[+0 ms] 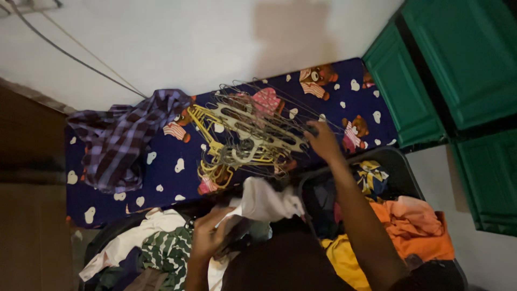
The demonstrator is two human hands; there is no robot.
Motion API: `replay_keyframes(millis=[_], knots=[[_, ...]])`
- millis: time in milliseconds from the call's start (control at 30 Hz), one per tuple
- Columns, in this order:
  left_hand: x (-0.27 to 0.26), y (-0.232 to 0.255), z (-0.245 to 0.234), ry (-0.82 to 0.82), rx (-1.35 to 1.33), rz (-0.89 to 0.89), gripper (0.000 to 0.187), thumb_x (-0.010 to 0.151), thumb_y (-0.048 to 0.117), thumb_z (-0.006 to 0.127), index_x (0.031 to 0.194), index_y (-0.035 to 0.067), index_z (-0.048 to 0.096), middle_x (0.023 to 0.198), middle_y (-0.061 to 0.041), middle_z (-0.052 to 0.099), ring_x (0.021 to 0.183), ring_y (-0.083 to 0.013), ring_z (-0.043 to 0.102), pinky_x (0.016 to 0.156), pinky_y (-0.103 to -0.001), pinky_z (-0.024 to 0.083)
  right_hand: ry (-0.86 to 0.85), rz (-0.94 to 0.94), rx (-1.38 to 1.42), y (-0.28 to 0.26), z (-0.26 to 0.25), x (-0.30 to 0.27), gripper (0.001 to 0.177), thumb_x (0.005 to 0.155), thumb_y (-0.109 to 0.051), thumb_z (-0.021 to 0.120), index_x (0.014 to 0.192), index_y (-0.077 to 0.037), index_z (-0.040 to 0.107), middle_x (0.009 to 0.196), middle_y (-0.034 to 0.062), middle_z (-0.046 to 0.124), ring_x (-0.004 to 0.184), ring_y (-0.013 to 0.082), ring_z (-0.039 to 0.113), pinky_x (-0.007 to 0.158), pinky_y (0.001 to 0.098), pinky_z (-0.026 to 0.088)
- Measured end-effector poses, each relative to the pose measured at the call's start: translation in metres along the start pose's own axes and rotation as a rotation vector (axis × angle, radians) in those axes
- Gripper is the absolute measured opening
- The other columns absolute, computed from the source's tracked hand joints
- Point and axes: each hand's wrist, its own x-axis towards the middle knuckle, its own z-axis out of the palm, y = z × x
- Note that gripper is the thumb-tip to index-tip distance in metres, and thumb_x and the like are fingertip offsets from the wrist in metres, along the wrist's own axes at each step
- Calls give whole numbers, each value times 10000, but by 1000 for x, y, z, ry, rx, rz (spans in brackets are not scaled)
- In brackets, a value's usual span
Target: The person picks up a white t-shirt from a pile, places it on a hanger, and hangs it on a clothes rack. They then pick up a purple t-shirt, place it on a hanger, and hang it on the same rack.
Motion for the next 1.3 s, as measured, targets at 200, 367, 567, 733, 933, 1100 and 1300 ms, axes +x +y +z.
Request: replay_keyframes(millis=[200,367,567,733,933,1100,1300], knots=[[10,4,5,-15,38,-51,224,857,-1,711,1067,29,783,973,-156,791,806,-238,797,678,-315,593,-198,-103,-119,12,28,30,1034,559,-355,959,1423,-13,505,1392,248,556,1286,414,520,1046,455,418],[18,10,0,-47,67,-113,229,861,-11,693,1073,30,772,886,-138,772,704,-233,753,626,-326,560,-164,40,-95,3,29,35,889,699,-250,920,1451,-40,494,1344,195,593,1262,368,558,1040,448,452],[24,5,-1,49,51,-9,249,867,-42,669,1097,18,743,955,-151,766,770,-226,750,664,-320,571,-141,146,-29,-31,0,42,867,668,-104,891,1441,-59,503,1287,165,606,1163,327,611,988,410,511],[23,-7,0,27,91,-166,290,851,-33,709,1111,65,792,813,-115,770,629,-174,713,530,-314,522,-217,129,-12,-30,-9,49,785,723,-51,825,1433,-36,492,1282,187,610,1114,319,638,959,412,517],[27,-9,1,47,135,-115,258,852,-5,727,1081,84,804,867,-108,801,638,-162,733,509,-286,543,-378,-27,-60,0,10,48,566,764,-55,787,1292,2,592,1265,231,633,1184,390,605,979,434,485],[27,6,-4,129,111,-22,206,874,10,710,1071,34,766,918,-127,777,743,-191,749,630,-304,562,-341,-230,-97,0,31,53,361,783,-74,763,1126,-10,672,1211,209,658,1175,399,615,1018,431,488],[24,5,-5,104,151,-132,224,846,11,720,1055,45,793,821,-122,761,610,-195,703,551,-317,529,-477,-338,52,-44,44,70,357,771,-21,720,1127,-49,697,1261,179,643,1198,387,612,1024,421,492]])
